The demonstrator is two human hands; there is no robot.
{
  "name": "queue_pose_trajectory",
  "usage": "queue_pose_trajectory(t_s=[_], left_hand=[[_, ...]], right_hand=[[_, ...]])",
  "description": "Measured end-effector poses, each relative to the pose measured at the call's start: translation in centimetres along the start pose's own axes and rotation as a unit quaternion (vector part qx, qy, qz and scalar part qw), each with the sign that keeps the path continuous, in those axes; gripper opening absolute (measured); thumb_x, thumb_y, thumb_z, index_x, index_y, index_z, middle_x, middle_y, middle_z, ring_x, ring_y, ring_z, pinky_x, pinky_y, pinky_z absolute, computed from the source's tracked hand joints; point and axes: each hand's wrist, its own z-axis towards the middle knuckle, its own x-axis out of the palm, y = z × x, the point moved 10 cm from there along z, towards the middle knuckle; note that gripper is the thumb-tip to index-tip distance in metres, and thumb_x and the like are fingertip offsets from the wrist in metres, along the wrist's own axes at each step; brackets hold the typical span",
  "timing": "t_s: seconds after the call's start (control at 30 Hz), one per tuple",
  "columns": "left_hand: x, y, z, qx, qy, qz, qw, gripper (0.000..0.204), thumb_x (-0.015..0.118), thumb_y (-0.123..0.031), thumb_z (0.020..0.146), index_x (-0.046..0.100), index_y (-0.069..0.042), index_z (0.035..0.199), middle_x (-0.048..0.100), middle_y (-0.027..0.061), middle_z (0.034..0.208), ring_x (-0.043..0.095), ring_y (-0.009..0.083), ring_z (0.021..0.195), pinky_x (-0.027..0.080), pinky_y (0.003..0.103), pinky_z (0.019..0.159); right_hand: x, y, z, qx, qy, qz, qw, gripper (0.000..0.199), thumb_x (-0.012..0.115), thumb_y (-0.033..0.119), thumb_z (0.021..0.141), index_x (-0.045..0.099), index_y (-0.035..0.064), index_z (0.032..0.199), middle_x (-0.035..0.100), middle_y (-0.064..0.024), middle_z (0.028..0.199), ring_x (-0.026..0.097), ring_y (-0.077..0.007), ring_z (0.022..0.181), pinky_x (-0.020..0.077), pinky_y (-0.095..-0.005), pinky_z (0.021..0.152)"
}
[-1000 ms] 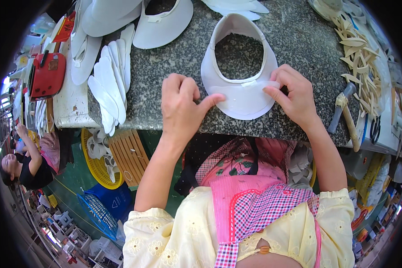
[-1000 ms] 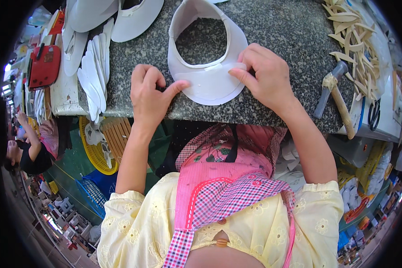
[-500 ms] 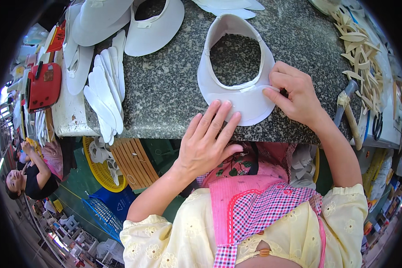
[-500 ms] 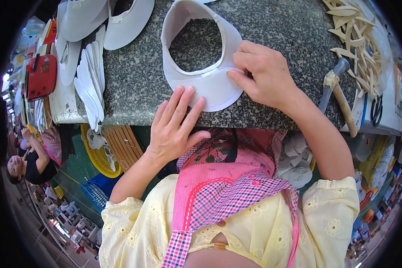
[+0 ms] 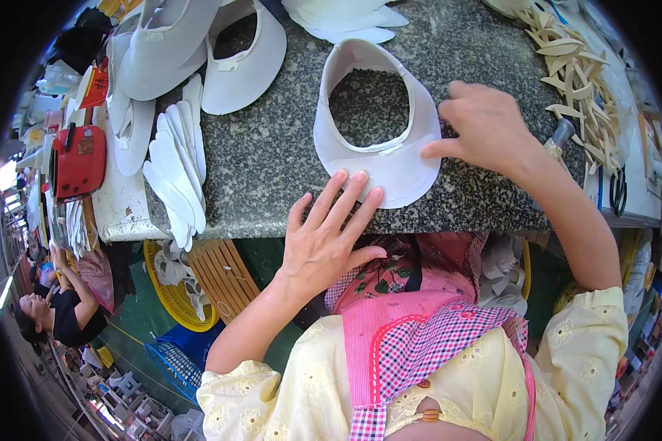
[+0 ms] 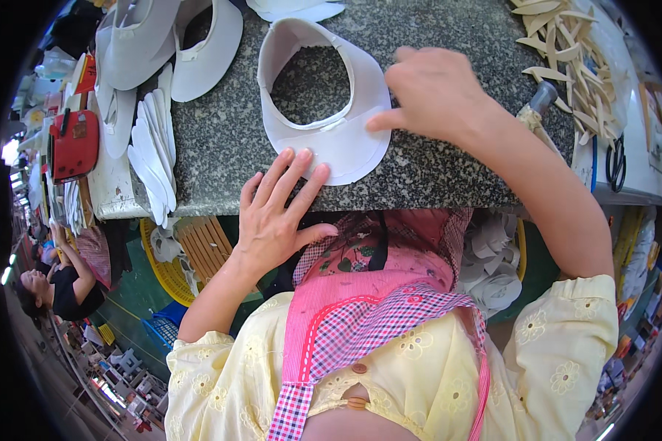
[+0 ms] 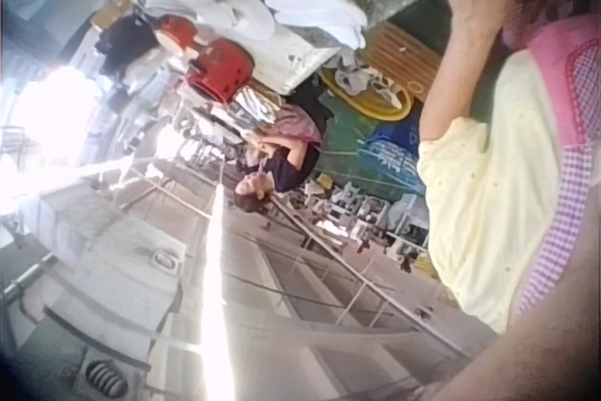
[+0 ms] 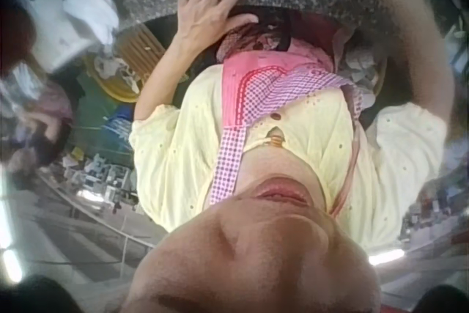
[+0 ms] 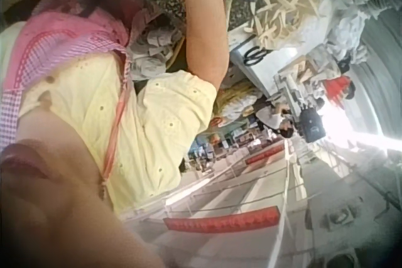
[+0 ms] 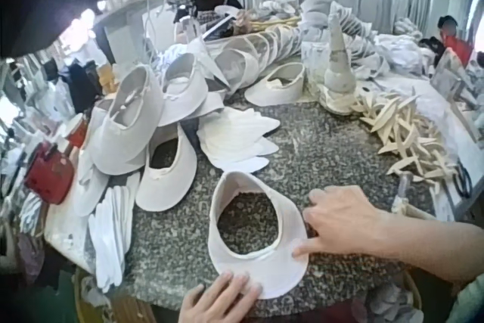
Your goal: The person assembles shoe uppers by inserting lining pieces into the uppers, folding and pressing the edges together by hand and with a wooden tool, and placing the assembled pieces into a basket.
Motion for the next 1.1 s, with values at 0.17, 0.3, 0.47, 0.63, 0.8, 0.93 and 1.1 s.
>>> queue_pose_trajectory(t_s=[0.17, 0.3, 0.47, 0.63, 0.8, 0.93, 1.1], left_hand=[[-1.9, 0.3, 1.1, 0.007, -0.022, -0.027, 0.999, 0.066, 0.063, -0.047, 0.064, 0.048, -0.016, 0.12, 0.044, 0.007, 0.125, 0.04, 0.0243, 0.116, 0.034, 0.038, 0.087], [-5.9, 1.8, 3.8, 0.072, -0.112, -0.139, 0.981, 0.041, 0.07, -0.026, 0.062, 0.06, -0.008, 0.097, 0.053, 0.0093, 0.109, 0.047, 0.0276, 0.104, 0.042, 0.037, 0.082], [-5.3, 2.0, 6.0, 0.112, -0.099, -0.009, 0.989, 0.032, 0.068, -0.024, 0.063, 0.059, -0.007, 0.088, 0.054, 0.0061, 0.102, 0.042, 0.0243, 0.11, 0.033, 0.041, 0.091], [-6.8, -0.8, 5.6, 0.114, -0.107, -0.052, 0.986, 0.02, 0.064, -0.027, 0.068, 0.054, -0.011, 0.073, 0.054, 0.0004, 0.082, 0.046, 0.0178, 0.099, 0.023, 0.05, 0.091], [-5.5, -0.7, 4.9, 0.061, -0.004, -0.015, 0.998, 0.016, 0.063, -0.025, 0.069, 0.058, -0.013, 0.078, 0.057, -0.0007, 0.083, 0.046, 0.0156, 0.096, 0.02, 0.059, 0.091], [-13.7, -2.9, -1.7, 0.087, -0.356, 0.045, 0.929, 0.03, 0.059, -0.027, 0.075, 0.058, -0.007, 0.098, 0.053, 0.007, 0.105, 0.046, 0.0247, 0.103, 0.027, 0.049, 0.094], [-1.8, 2.9, 2.6, -0.049, -0.004, -0.796, 0.603, 0.068, 0.036, -0.062, 0.08, 0.053, -0.002, 0.107, 0.059, 0.0092, 0.092, 0.054, 0.0196, 0.086, 0.041, 0.034, 0.08]], right_hand=[[-0.7, 2.7, -2.5, -0.063, -0.115, 0.019, 0.991, 0.019, 0.064, 0.023, 0.065, 0.051, 0.0095, 0.063, 0.054, -0.0037, 0.07, 0.055, -0.0232, 0.065, 0.043, -0.0339, 0.054], [0.2, 0.0, -2.2, 0.031, -0.065, 0.162, 0.984, 0.011, 0.063, 0.013, 0.068, 0.053, 0.0094, 0.066, 0.049, -0.0004, 0.058, 0.051, -0.0154, 0.055, 0.0382, -0.0273, 0.049], [0.9, -4.1, -4.2, 0.132, -0.183, 0.516, 0.826, 0.013, 0.063, 0.007, 0.073, 0.057, 0.0024, 0.083, 0.051, 0.0033, 0.069, 0.044, -0.0024, 0.062, 0.0354, -0.0169, 0.052], [1.0, -1.3, -4.1, 0.056, -0.082, 0.685, 0.722, 0.056, 0.068, 0.027, 0.069, 0.048, -0.0023, 0.113, 0.057, -0.0075, 0.1, 0.054, -0.0116, 0.085, 0.0438, -0.0244, 0.07], [-1.1, 1.5, -3.1, 0.02, -0.012, 0.608, 0.794, 0.039, 0.061, 0.019, 0.075, 0.053, -0.0047, 0.105, 0.061, -0.0095, 0.092, 0.057, -0.0136, 0.08, 0.0443, -0.0267, 0.072], [-0.9, -2.1, -5.5, 0.1, -0.199, 0.637, 0.738, 0.024, 0.058, 0.015, 0.078, 0.055, -0.0022, 0.094, 0.059, -0.0107, 0.085, 0.057, -0.0177, 0.073, 0.0459, -0.0299, 0.065], [0.3, -3.4, -7.8, -0.111, -0.206, 0.759, 0.608, 0.021, 0.06, 0.017, 0.079, 0.046, 0.0013, 0.082, 0.053, -0.0146, 0.072, 0.049, -0.0146, 0.049, 0.0385, -0.022, 0.038]])
